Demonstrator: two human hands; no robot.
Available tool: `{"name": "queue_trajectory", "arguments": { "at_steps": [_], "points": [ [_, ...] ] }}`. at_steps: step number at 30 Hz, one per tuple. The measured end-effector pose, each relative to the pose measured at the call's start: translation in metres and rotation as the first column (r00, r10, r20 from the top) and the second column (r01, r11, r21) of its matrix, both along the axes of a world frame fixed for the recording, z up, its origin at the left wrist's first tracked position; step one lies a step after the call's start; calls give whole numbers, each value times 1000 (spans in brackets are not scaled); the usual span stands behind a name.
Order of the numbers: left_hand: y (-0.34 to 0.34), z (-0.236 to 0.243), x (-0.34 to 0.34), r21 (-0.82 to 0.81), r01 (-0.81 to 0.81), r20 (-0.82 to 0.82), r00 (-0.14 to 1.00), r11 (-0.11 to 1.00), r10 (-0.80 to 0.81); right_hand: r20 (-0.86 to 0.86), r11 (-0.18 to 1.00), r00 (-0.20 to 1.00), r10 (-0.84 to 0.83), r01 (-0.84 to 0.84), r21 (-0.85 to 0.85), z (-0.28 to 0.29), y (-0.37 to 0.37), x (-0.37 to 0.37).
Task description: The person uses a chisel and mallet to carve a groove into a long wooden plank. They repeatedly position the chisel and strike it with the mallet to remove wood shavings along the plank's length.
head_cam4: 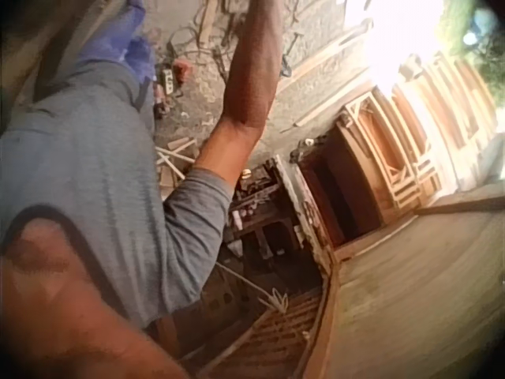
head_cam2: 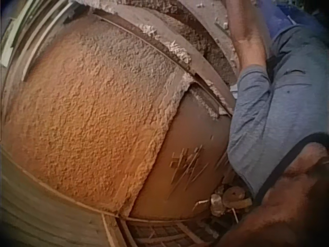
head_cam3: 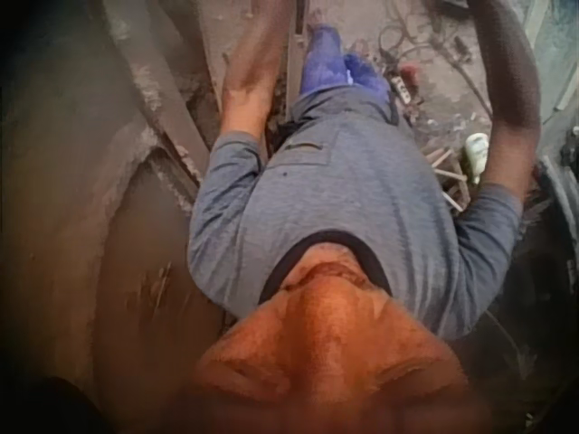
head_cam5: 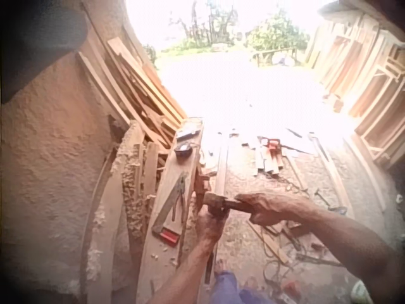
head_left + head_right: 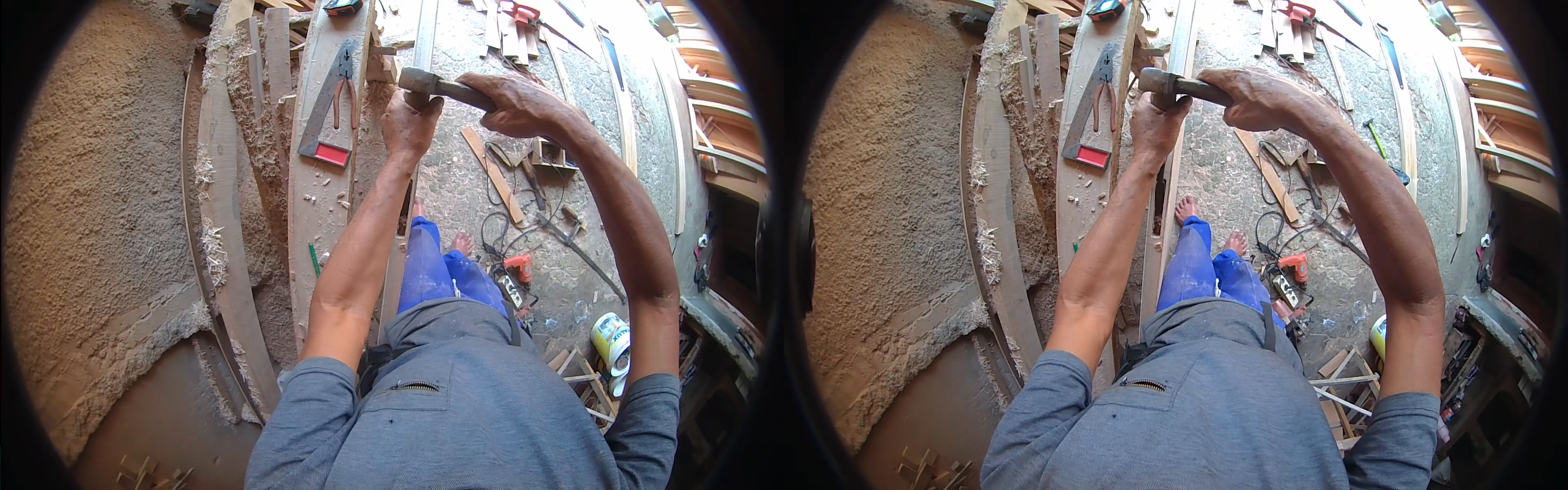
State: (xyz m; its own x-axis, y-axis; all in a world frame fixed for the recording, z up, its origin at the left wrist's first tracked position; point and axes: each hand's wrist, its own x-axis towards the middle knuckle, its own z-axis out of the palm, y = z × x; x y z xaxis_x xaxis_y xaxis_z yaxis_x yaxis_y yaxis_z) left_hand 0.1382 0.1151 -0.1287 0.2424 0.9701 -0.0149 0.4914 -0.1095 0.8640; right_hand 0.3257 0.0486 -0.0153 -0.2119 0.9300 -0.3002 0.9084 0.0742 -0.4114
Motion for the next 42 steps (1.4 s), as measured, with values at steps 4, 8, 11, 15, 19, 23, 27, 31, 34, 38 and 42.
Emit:
{"name": "queue_trajectory", "arguments": {
  "at_steps": [4, 8, 11, 15, 19, 23, 27, 31, 34, 38, 42],
  "points": [
    [-5, 5, 2, -142, -49, -116, 993, 989, 32, -121, 919, 914, -387, 393, 30, -13, 2, -21],
    [-1, -17, -13, -153, 54, 15, 998, 987, -53, -125, 993, 985, -119, 121, 11, -9, -15, -21],
    [-3, 23, -49, -492, 352, 315, 925, 797, -214, -280, 938, 895, -347, 339, -79, 7, -50, -19],
    [-18, 64, -77, -183, 837, 744, 461, 516, -484, -316, 795, 742, -591, 602, -72, -15, -94, -3],
    [1, 33, -60, -384, 400, 465, 863, 832, -200, -397, 693, 576, -715, 660, -290, -21, -123, 0],
    [-4, 19, -20, -386, 126, 223, 974, 914, -40, -525, 650, 437, -730, 680, -338, -56, -163, -9],
    [0, 30, -31, -575, 711, 727, 671, 405, -146, -508, 578, 333, -795, 670, -465, -72, -201, -32],
    [-80, 162, -66, -463, 879, 884, 467, 116, -11, -472, 517, 284, -835, 698, -495, -87, -262, -38],
    [-83, 192, -99, -451, 649, 545, 744, 612, -387, -459, 463, 213, -863, 696, -548, -86, -292, -31],
    [-74, 111, -141, -221, 450, -64, 878, 865, -474, -479, 407, 110, -871, 707, -578, -83, -310, -43],
    [-105, 77, -142, -357, 514, -472, 621, 780, -625, -454, 404, 111, -884, 669, -624, -108, -333, -51]
  ]
}}
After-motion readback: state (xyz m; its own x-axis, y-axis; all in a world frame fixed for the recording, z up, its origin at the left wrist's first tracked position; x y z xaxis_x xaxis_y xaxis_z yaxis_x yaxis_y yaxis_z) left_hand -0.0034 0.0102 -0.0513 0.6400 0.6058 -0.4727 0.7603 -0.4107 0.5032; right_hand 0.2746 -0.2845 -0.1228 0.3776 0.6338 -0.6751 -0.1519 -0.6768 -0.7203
